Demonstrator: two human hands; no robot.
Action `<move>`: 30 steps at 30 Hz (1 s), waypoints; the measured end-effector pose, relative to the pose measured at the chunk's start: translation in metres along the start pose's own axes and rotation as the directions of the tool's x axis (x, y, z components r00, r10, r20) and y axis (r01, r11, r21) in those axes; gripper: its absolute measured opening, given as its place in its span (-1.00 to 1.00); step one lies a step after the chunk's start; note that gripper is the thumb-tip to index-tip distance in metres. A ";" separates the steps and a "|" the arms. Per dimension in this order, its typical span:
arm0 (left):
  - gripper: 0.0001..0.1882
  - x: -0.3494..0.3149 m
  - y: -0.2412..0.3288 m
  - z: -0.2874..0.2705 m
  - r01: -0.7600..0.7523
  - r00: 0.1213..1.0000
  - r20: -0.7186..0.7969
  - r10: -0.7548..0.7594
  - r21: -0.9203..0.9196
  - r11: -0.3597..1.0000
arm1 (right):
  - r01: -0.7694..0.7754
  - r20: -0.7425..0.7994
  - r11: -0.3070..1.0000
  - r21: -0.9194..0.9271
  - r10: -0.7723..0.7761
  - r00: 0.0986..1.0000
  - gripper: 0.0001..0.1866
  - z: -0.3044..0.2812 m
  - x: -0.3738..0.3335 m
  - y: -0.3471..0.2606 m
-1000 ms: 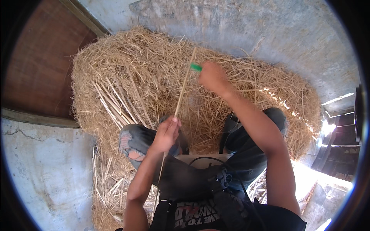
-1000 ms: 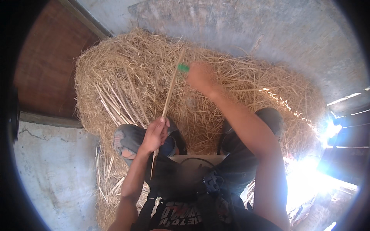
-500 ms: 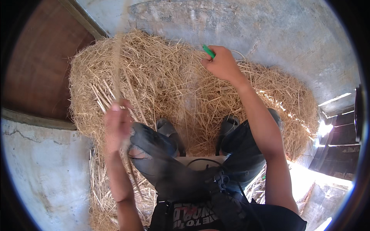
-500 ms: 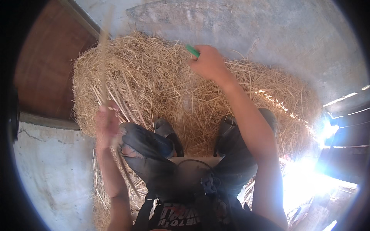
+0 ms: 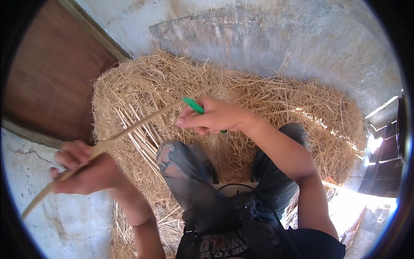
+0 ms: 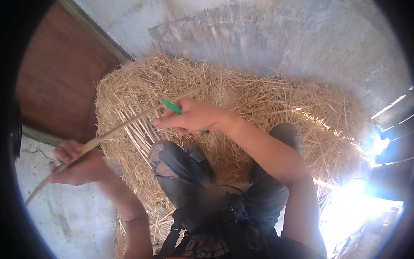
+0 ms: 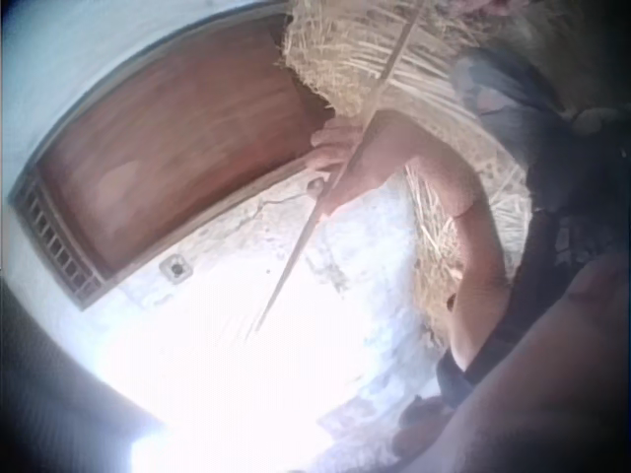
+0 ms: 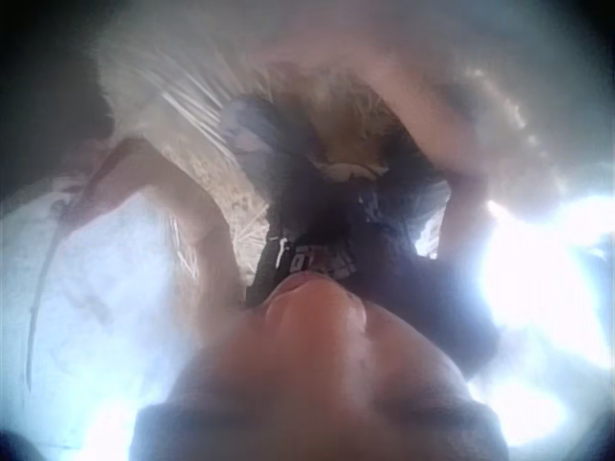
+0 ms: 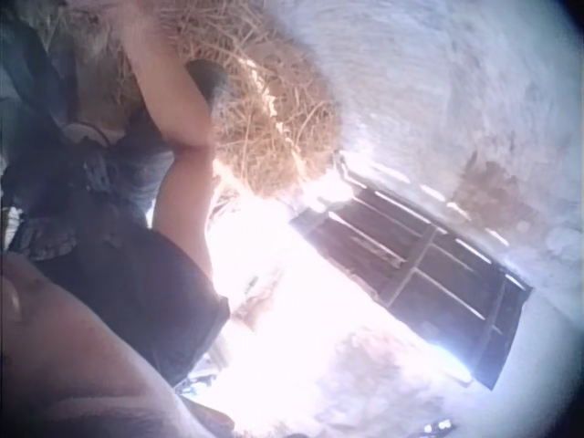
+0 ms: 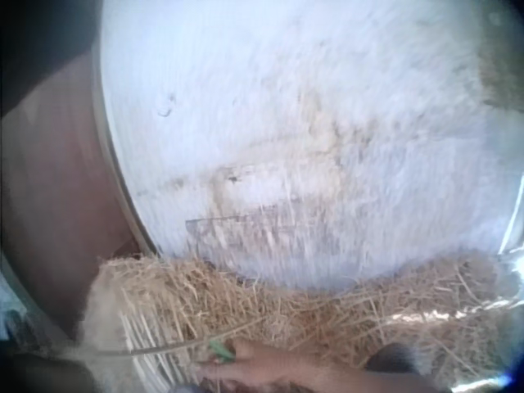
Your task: The person strips thin layers from a long bamboo piece using a utility knife while sitting on a pile of straw.
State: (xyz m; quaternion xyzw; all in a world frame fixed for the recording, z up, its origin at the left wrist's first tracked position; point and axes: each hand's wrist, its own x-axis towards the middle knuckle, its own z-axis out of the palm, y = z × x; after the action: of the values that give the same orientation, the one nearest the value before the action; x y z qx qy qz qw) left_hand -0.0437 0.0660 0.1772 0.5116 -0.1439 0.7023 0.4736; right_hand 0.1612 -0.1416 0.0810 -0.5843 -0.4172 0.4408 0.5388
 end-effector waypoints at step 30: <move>-0.29 -0.146 0.007 -0.068 0.982 -0.105 0.622 -0.776 -0.060 -0.181 | 0.391 -0.722 0.902 -0.183 -0.394 0.569 -0.63 -0.034 -0.020 -0.034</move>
State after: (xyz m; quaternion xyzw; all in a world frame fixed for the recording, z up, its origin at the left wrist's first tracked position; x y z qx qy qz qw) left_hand -0.0851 0.0335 0.0243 0.4204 -0.0004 -0.0470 0.9061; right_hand 0.1887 -0.1673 0.1169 -0.6056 -0.2798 0.0320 0.7442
